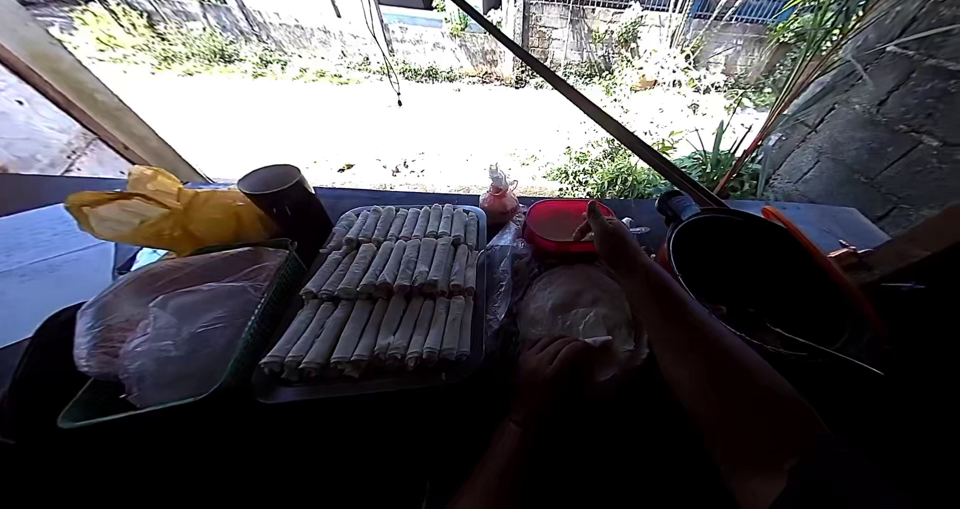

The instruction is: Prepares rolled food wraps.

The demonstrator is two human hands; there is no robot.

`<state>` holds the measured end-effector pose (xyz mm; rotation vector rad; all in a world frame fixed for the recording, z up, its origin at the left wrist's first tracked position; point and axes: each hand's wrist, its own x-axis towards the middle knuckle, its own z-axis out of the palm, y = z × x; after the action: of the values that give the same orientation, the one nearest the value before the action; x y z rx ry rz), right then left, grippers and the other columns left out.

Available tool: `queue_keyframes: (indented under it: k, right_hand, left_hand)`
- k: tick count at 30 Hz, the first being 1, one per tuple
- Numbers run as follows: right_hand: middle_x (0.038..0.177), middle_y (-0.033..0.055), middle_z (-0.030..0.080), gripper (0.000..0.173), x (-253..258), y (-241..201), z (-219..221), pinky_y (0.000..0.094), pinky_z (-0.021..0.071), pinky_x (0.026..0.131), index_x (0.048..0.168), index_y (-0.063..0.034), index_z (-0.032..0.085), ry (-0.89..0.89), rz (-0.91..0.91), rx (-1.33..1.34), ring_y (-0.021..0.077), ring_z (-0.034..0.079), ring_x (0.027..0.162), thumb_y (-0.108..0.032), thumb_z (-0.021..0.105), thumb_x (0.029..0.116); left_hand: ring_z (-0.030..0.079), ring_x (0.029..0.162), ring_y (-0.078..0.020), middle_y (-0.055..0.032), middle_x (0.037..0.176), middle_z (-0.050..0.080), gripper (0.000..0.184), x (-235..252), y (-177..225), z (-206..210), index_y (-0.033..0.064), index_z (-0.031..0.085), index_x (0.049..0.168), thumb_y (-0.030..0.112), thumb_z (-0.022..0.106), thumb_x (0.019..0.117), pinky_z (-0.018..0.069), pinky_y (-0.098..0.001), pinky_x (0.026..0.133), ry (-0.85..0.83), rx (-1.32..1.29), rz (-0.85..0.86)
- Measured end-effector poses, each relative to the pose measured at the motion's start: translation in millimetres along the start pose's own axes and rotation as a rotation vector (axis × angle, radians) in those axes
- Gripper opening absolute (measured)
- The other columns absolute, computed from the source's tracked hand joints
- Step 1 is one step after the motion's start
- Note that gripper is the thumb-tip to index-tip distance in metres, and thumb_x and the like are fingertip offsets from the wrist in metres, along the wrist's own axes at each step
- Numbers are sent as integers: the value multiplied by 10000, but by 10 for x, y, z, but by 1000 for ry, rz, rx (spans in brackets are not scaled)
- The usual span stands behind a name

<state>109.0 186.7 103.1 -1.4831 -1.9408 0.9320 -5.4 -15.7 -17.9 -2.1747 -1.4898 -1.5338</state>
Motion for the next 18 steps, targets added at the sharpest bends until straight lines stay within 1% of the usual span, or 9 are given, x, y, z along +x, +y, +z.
queue_keyframes:
  k: [2,5,7,9,11,13,14,16,18]
  right_hand:
    - [1353,61,665,848,-239,13,-74,597,467,1012,1019,-150,755,12,-51,28,257,584,1295,-655,75,1055]
    - [1473,13,593,726,-667,153,-139,498,396,1169,1030,-157,764,21,-250,8,170,468,1437,-532,145,1097]
    - [1485,10,589,731,-929,364,-153,460,390,1182,1015,-166,776,8,-360,-5,152,468,1437,-568,169,1085]
    - [1456,63,608,721,-1147,624,-112,434,413,1176,1047,-133,771,-15,-475,-33,176,504,1409,-585,210,1082]
    - [1475,80,595,684,-1250,877,-37,438,369,1220,1145,-169,770,-41,-605,-182,211,480,1439,-586,232,1083]
    - [1537,48,548,693,-1259,1067,15,498,300,1251,1349,-296,691,-34,-660,-440,248,428,1488,-651,172,1055]
    - [1552,60,531,709,-1253,1115,22,512,301,1246,1399,-305,655,-13,-670,-500,268,421,1492,-667,158,1046]
    - [1567,96,507,735,-1264,1124,8,496,322,1239,1433,-256,624,28,-703,-531,279,417,1493,-682,175,1036]
    - [1568,77,511,735,-1306,1109,0,498,328,1241,1418,-269,633,50,-760,-537,272,411,1499,-701,186,1027]
  left_hand:
    - [722,1030,-98,50,1012,778,124,-7,5,-3,186,755,989,198,633,1003,575,-311,949,-8,-7,-7]
    - [721,1030,-101,46,1015,779,133,-16,0,4,181,756,994,215,628,1008,572,-316,948,-12,-13,1]
    - [720,1026,-100,47,1015,778,135,-9,-6,-1,183,757,999,223,629,1009,571,-318,948,-14,-12,4]
    - [719,1035,-100,47,1023,778,129,-8,-3,-9,184,756,1005,228,635,1008,568,-318,952,-22,-7,-2]
    - [717,1038,-97,48,1034,776,130,-9,-9,-16,180,756,1012,230,636,1006,567,-320,958,-24,-7,1]
    - [717,1034,-95,50,1031,775,134,-13,-4,-16,174,760,1010,227,637,1004,567,-319,960,-22,-7,2]
    - [716,1035,-93,51,1032,775,134,-10,-5,-17,175,760,1007,225,635,1004,566,-317,960,-22,-7,2]
    - [715,1035,-92,52,1030,774,135,-9,-12,-18,179,759,1006,232,635,1006,566,-315,954,-17,-7,-1]
    - [714,1040,-96,51,1030,773,136,-11,-25,-22,179,758,1015,238,636,1009,564,-319,961,-20,-10,1]
